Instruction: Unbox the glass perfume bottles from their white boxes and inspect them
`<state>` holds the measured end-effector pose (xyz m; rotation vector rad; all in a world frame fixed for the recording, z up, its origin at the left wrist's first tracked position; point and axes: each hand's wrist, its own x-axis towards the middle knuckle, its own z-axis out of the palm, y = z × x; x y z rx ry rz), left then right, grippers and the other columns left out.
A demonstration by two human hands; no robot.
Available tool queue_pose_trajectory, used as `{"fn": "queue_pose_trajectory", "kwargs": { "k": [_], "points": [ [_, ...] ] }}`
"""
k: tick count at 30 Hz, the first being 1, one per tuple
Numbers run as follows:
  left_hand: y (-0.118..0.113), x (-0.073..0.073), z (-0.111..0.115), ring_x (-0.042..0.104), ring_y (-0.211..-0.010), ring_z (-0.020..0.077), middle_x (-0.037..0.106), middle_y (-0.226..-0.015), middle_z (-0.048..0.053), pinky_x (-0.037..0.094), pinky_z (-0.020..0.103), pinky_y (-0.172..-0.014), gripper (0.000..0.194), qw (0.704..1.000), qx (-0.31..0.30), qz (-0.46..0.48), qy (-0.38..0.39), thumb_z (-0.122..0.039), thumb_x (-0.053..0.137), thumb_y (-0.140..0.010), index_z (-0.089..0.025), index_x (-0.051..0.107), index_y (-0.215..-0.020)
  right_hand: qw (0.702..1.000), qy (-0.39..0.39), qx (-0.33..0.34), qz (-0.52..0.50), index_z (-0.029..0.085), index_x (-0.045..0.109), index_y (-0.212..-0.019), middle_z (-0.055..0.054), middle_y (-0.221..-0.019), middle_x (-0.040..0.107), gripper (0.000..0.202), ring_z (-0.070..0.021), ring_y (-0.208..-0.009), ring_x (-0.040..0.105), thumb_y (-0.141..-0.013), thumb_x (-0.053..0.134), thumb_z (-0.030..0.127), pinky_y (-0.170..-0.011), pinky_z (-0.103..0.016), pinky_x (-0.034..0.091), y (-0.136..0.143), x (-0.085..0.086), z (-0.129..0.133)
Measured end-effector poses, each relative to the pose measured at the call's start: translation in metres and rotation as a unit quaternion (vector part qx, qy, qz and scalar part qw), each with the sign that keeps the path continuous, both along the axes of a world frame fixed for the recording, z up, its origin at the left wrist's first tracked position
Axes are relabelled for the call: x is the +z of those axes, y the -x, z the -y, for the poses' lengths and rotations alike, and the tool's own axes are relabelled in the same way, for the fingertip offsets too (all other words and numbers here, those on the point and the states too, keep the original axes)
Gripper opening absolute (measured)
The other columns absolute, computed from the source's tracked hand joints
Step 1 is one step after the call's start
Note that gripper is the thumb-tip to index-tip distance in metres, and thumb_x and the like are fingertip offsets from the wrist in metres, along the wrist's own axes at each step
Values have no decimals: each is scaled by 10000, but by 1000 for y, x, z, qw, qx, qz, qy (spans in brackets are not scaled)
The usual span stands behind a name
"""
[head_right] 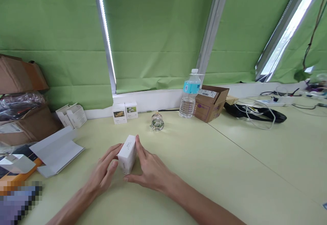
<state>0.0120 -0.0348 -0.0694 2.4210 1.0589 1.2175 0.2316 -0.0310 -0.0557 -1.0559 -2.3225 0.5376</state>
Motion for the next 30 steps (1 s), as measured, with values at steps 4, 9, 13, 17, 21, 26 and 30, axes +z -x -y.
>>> {"fn": "queue_pose_trajectory", "kwargs": {
  "k": [4,9,13,17,21,26,30],
  "points": [
    [1,-6,-3,506,-1240,238,478,-1386,98,526,366,-934,404,999,26,10,-43,-209,419,-946,-268,462,-1343,1000,-3,23,-20,238,40,-1517,-143,-1452,419,1095,-305,-1234,505,-710,708,554,-927,-403,479,5,0,3],
    [1,-6,-3,395,-1336,289,350,-1480,146,442,472,-1028,658,998,43,43,13,-270,577,-873,-237,258,-1447,998,20,-5,-55,233,506,-1250,-53,-1105,662,482,-226,-910,646,-801,644,337,-755,-315,525,14,-3,9],
    [2,-1,-5,504,-1248,283,486,-1392,132,445,474,-1010,744,993,29,40,112,-348,630,-847,-253,218,-1458,998,19,0,-56,218,539,-1190,-59,-1054,673,402,-224,-888,637,-803,624,287,-779,-328,514,12,-2,8],
    [0,1,-9,624,-1049,223,651,-1161,67,510,381,-910,431,985,-6,60,160,-339,608,-867,-238,478,-1265,999,-2,-22,-47,220,513,-1248,-81,-1110,663,478,-254,-995,617,-796,642,307,-869,-375,491,6,1,1],
    [-3,-2,-10,644,-957,214,669,-1100,60,520,379,-855,399,984,58,74,150,-362,592,-869,-220,491,-1228,996,-5,-82,-41,227,465,-1306,-84,-1137,657,510,-258,-1031,612,-834,612,351,-882,-402,497,-1,-5,-10],
    [-5,-4,-7,655,-898,208,685,-1069,37,516,319,-781,383,981,92,22,172,-411,568,-862,-250,492,-1200,985,-138,-99,-21,209,43,-1510,-144,-1484,364,854,-260,-1287,450,-864,586,340,-997,-425,464,-1,-10,-12],
    [-6,-3,-4,658,-878,208,695,-1013,31,501,294,-744,354,982,94,4,166,-402,554,-867,-255,476,-1180,941,-320,-53,100,214,164,-1508,-123,-1572,152,702,-307,-1425,187,-899,511,180,-1108,-489,337,9,-8,-2]
  ]
}}
